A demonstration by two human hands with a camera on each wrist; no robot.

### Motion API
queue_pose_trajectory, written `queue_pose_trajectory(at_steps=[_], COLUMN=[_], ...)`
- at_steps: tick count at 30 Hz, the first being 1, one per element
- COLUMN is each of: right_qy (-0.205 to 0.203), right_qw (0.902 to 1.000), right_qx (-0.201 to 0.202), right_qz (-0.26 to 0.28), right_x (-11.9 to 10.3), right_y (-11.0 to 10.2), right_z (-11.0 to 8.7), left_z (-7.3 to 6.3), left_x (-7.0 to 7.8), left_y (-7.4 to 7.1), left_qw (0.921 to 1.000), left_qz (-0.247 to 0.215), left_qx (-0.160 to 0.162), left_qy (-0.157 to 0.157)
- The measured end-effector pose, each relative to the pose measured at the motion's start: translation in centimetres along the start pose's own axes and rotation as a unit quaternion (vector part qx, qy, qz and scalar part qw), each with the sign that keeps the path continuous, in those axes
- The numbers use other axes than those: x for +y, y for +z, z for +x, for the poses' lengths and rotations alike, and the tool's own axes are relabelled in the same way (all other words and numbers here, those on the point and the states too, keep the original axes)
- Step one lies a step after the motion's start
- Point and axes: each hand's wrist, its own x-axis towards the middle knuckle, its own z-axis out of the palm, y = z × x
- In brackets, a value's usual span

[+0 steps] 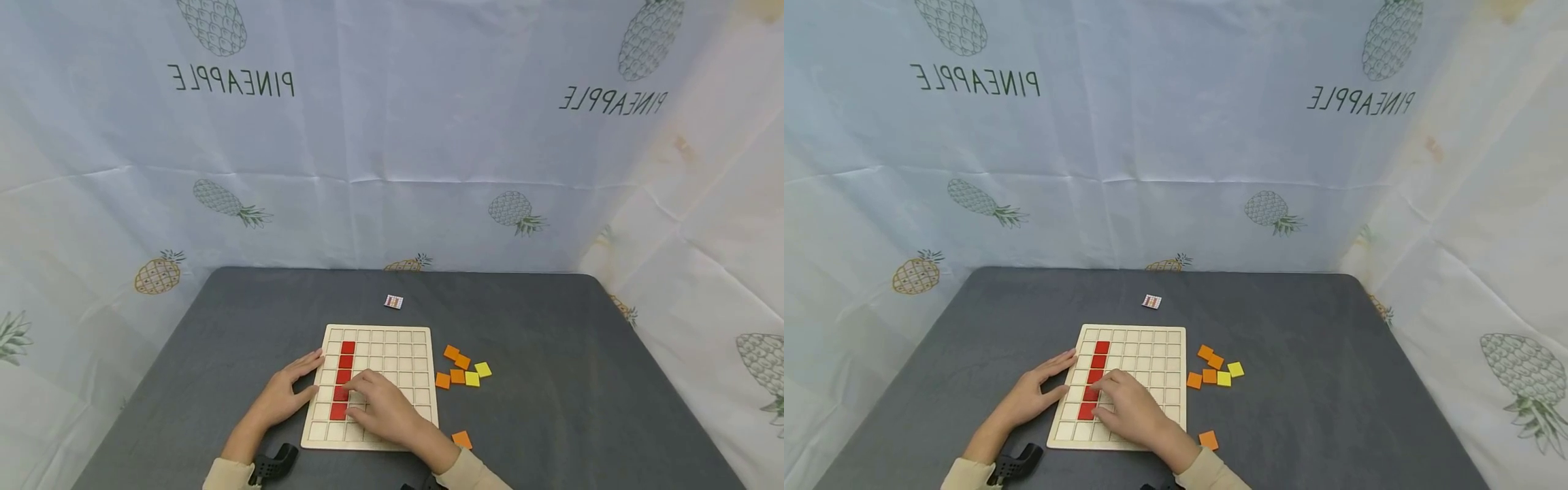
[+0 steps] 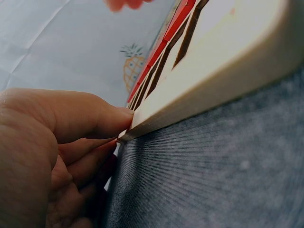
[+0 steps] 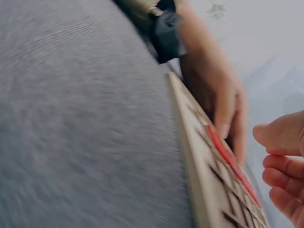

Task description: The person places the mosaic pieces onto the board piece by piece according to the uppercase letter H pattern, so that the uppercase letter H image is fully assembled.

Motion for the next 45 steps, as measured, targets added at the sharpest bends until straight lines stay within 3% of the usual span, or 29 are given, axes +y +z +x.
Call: queue_pose_trajectory(at_steps=[5, 10, 19, 27, 35, 45], right_qy=[0.035, 0.061, 0.158, 0.218, 0.233, 0.238], right_qw=[0.9989, 0.9966, 0.9839, 0.9679, 0.9670, 0.9662], right_qx=[0.008, 0.041, 0.077, 0.125, 0.099, 0.095], right_qz=[0.031, 0.037, 0.031, 0.006, 0.031, 0.023], right_x=[1.0, 2.8, 6.8, 11.2, 14.4, 14.9], right_y=[-1.7, -3.6, -7.2, -9.9, -10.6, -10.2], right_z=[-0.6, -1.9, -6.5, -10.3, -12.3, -12.5], left_z=[0.1, 0.1, 0.1, 0.0, 0.0, 0.0], left_x=[0.0, -0.1, 0.0, 0.2, 0.0, 0.1], left_y=[0.0, 0.0, 0.0, 0.0, 0.1, -0.1], left_qw=[1.0000, 1.0000, 1.0000, 1.0000, 1.0000, 1.0000], left_qz=[-0.001, 0.000, -0.002, -0.006, -0.006, -0.006], left_qx=[-0.002, -0.001, -0.006, -0.004, -0.005, -0.004], left_qy=[-0.001, 0.002, 0.005, 0.002, -0.001, -0.002])
